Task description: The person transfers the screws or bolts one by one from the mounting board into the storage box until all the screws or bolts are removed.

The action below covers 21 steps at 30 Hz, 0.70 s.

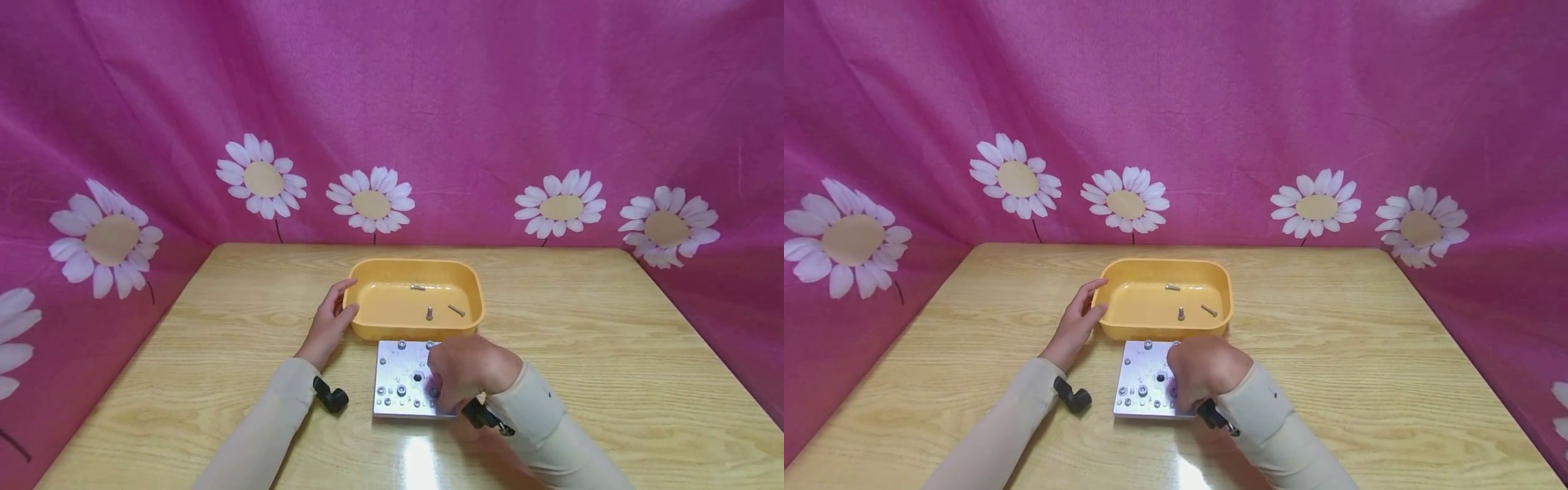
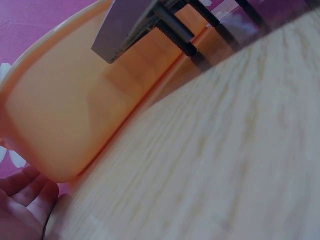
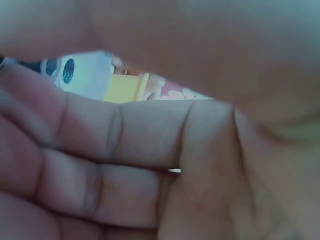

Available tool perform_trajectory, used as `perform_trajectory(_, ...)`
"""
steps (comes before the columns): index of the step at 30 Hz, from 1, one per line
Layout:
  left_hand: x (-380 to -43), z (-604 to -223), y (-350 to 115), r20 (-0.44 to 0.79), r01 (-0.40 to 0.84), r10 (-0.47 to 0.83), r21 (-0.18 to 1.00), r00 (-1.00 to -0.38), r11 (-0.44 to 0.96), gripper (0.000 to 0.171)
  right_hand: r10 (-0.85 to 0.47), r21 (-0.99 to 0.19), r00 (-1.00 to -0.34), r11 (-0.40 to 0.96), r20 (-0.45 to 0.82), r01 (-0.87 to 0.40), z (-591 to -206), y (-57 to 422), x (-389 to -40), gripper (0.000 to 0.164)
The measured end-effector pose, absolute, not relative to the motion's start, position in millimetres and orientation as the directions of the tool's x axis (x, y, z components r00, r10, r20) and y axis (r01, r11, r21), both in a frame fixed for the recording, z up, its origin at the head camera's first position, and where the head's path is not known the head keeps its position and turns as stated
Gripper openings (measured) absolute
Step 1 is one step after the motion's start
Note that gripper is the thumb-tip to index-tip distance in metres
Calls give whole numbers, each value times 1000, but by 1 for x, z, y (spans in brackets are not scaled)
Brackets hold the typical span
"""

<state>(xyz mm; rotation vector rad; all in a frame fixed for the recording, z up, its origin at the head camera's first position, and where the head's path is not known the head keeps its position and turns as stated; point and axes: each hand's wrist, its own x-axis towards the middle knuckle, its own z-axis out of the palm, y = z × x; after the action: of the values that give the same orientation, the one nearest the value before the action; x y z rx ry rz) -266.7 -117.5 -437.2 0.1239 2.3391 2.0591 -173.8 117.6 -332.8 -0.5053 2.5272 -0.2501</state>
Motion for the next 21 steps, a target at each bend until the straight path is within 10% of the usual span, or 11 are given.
perform_trajectory(21, -261, -430, -117, 78, 88, 98, 991, -992, 101, 50, -369, -223, -787, 929, -495, -295, -334, 115, -173, 20)
